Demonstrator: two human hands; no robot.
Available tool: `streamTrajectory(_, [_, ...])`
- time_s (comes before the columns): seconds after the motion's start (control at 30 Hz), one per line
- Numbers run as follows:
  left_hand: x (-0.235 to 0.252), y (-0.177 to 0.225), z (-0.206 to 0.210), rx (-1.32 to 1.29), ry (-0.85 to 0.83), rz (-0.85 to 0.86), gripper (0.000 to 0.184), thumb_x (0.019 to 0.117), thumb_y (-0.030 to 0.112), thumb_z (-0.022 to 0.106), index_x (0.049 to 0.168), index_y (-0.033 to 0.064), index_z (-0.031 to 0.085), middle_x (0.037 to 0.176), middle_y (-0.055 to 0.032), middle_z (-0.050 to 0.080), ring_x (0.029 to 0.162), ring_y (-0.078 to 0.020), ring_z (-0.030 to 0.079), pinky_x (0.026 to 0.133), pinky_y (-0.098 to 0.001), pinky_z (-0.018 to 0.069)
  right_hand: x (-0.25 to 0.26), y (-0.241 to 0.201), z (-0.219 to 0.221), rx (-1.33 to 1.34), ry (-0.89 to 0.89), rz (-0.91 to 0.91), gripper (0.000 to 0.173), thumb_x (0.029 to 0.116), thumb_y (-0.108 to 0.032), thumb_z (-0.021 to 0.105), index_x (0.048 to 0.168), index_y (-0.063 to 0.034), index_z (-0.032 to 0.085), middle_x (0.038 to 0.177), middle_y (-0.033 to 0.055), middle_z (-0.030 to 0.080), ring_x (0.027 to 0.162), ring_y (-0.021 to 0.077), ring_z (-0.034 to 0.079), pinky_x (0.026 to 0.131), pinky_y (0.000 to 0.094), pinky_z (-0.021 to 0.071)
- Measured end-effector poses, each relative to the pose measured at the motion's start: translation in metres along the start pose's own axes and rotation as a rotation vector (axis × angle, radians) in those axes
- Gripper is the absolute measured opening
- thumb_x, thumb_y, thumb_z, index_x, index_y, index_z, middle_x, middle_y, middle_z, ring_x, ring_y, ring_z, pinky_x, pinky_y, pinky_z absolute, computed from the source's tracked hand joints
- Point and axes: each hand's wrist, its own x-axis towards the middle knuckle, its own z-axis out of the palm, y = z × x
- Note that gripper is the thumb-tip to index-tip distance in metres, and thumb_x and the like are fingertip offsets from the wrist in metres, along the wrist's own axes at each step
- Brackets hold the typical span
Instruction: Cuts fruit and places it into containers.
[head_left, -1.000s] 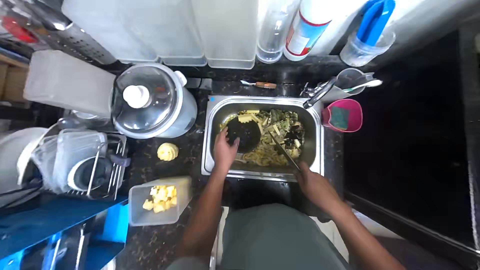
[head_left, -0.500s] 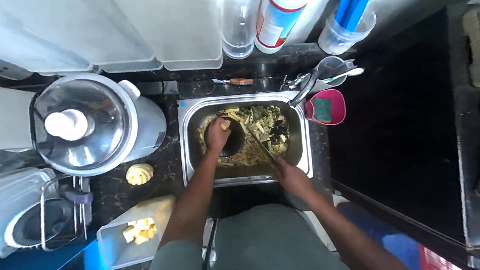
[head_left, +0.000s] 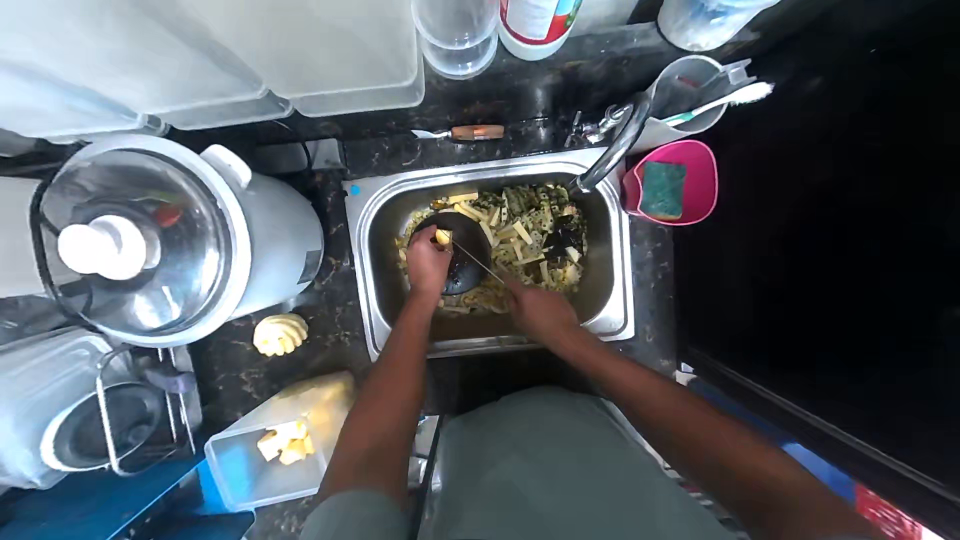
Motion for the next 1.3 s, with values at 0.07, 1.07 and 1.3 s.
streamTrajectory(0.07, [0.002,0.000,-0.001,0.002,0.004,0.002,0.047,0.0897,0.017,0.075,0.134,0.0029,0.065,0.125,-0.0170,0.069,0.102,-0.0284,0.072,0.093,-0.0492,0.0592,0.004,0.001,-0.001,-0.002,-0.011,0.009,0.049,0.1106,-0.034,0.034,0.159,-0.0294,0.037,0.116,0.0176,0.072,0.108,0.0399,0.070,0.090,0.0602,0.0541])
streamTrajectory(1.07, [0.006,0.000,0.000,-0.013,0.008,-0.045,0.031,0.0890,0.024,0.078,0.117,0.0098,0.075,0.109,-0.0112,0.076,0.099,-0.0276,0.074,0.093,-0.0549,0.0579,0.032,-0.010,0.010,-0.001,-0.010,0.027,0.056,0.1065,-0.023,0.049,0.161,-0.0285,0.034,0.113,0.0200,0.072,0.102,0.0430,0.070,0.083,0.0620,0.0560])
streamTrajectory(1.3, [0.008,-0.002,0.001,-0.012,0.013,-0.048,0.036,0.0886,0.026,0.080,0.120,0.0095,0.073,0.110,-0.0099,0.076,0.098,-0.0248,0.075,0.093,-0.0516,0.0584,0.052,-0.016,0.012,-0.022,0.046,0.000,0.057,0.1054,-0.019,0.050,0.160,-0.0280,0.035,0.107,0.0190,0.073,0.094,0.0423,0.072,0.076,0.0601,0.0576])
